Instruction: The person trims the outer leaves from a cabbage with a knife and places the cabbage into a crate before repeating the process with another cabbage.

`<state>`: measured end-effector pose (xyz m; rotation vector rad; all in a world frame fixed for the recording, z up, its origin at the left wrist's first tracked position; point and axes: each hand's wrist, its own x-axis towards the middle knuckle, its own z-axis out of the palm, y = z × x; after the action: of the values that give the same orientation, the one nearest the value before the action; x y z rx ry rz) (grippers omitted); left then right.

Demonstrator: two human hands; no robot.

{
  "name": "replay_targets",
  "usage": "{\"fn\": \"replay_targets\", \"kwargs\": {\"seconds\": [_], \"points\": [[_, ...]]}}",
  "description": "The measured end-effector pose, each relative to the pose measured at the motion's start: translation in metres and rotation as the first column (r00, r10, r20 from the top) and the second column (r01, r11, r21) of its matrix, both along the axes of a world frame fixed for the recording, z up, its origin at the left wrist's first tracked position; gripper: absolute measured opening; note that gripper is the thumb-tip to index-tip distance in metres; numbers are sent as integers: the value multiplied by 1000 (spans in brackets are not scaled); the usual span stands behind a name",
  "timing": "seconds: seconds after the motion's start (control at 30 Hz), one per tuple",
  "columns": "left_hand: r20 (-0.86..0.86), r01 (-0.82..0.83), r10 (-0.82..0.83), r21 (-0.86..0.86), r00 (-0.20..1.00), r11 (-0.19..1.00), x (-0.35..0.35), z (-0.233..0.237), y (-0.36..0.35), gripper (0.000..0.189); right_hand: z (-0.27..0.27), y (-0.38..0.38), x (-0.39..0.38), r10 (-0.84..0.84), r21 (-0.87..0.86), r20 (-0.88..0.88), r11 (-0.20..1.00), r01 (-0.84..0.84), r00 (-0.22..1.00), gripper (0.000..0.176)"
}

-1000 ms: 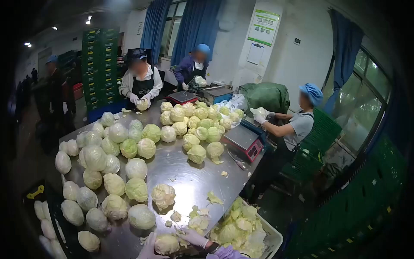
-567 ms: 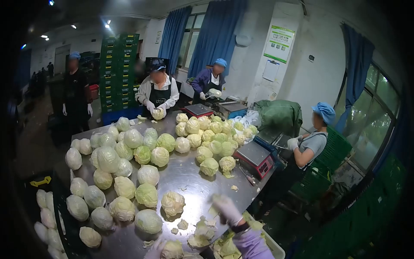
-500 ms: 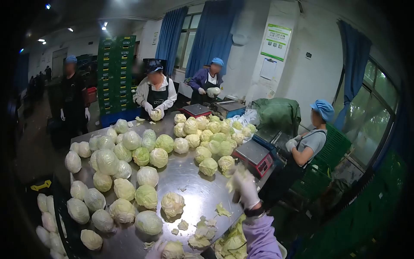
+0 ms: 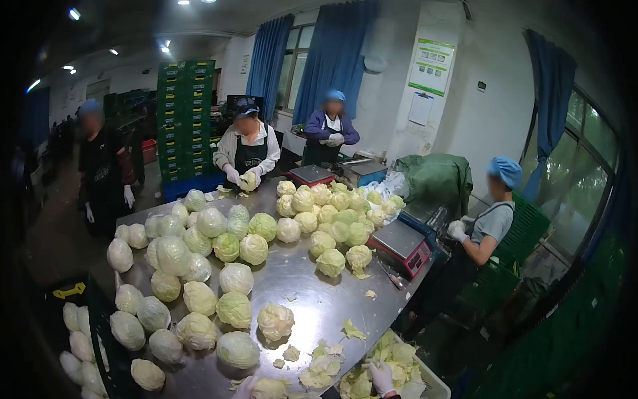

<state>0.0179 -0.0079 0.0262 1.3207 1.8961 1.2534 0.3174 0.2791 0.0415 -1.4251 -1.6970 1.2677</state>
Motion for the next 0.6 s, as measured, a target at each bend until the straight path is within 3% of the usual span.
{"fn": "replay_targets", "kwargs": {"seconds": [0.03,0.07,0.1,0.17,0.2,0.23,0.3,0.33,0.37,0.43,0.47,0.5,0.53,0.57,0.6], "points": [[8,-15,15,-12,1000,1000,-1,-2,-4,121,-13,-7,24,-34,32,182,999,29,983,39],[1,-29,29,-20,1000,999,-1,-4,-8,121,-75,9,64,-74,320,584,936,-146,808,56],[5,-42,43,-29,999,999,-2,-6,-9,121,-69,-4,65,-81,310,582,942,-129,809,56],[12,-69,69,-32,998,997,1,-12,-10,121,-24,-24,58,-174,430,725,870,-241,667,70],[15,-83,84,-25,996,996,2,-14,-9,120,4,-29,44,-110,427,740,839,-337,664,55],[12,-74,75,-37,997,997,4,-21,-9,120,8,-31,29,-107,418,740,847,-328,664,55],[-132,-109,104,-30,986,994,9,-36,-4,114,4,-35,-11,181,118,263,969,-218,948,49],[-22,-4,3,-60,1000,998,10,4,5,105,8,-46,-38,233,-135,-1,963,-231,972,43],[-28,-5,3,-66,1000,998,14,19,13,105,10,-60,-66,205,-368,-267,881,-296,942,38],[-98,-49,50,13,994,999,19,29,11,95,-4,-92,-114,234,-533,-330,753,-386,914,28],[-241,-15,72,231,968,973,20,2,11,86,-26,-106,-133,278,-549,-309,729,-410,909,28],[-246,-29,88,233,965,972,20,-7,9,86,-52,-114,-144,326,-560,-288,705,-435,900,29],[-146,-58,95,239,985,969,20,-11,8,82,-71,-110,-147,212,-647,-377,636,-420,902,25],[-45,-87,101,240,994,967,18,-13,5,78,-72,-109,-143,228,-647,-381,627,-434,896,25],[-51,-106,122,236,991,966,14,-13,0,78,-73,-103,-134,123,-688,-435,593,-418,892,23]]}}
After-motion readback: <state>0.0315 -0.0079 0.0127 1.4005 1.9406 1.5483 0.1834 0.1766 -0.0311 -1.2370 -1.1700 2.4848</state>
